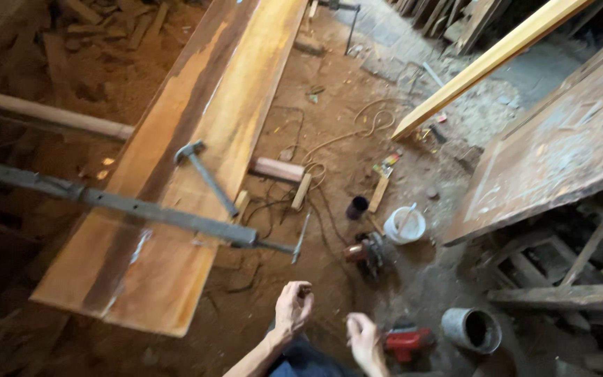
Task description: The person applies glue to a seam between two wooden planks, then uses a metal bar clamp to press the planks together. They also use a hammer to tap the wood and a small axe to adjust the alignment.
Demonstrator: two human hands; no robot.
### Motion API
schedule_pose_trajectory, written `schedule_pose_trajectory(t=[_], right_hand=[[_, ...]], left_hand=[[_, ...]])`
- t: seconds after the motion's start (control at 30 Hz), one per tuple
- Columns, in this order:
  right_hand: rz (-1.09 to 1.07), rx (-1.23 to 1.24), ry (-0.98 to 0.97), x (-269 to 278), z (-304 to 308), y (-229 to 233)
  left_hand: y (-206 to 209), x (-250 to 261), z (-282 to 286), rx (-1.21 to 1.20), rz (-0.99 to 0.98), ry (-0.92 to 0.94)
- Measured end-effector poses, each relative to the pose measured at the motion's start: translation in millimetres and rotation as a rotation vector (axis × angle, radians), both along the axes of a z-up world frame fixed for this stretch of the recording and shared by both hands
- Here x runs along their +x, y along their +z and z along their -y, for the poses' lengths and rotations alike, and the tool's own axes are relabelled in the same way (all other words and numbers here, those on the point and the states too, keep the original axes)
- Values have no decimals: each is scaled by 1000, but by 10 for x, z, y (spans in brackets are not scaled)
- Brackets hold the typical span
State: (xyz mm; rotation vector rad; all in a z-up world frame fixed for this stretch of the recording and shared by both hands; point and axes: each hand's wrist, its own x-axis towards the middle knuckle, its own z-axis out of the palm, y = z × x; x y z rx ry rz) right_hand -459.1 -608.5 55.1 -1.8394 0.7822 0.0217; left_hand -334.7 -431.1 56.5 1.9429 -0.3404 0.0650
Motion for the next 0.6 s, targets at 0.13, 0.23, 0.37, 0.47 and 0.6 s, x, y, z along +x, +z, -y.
schedule_pose_trajectory(t=[0.13,0.23,0.37,0.47,0.6], right_hand=[[-80,-29,31,10,321,-107],[-21,-93,83,74,705,-474],[-31,-23,39,251,1402,-854],[-8,-100,-112,645,2151,-786],[-133,-259,-143,1076,2693,-161]], left_hand=[[48,190,594,-60,-28,-86],[16,383,1077,-75,-17,-198],[-67,851,1800,-38,-36,-264],[13,1369,2398,-107,75,-343],[147,1989,3050,-100,195,-371]])
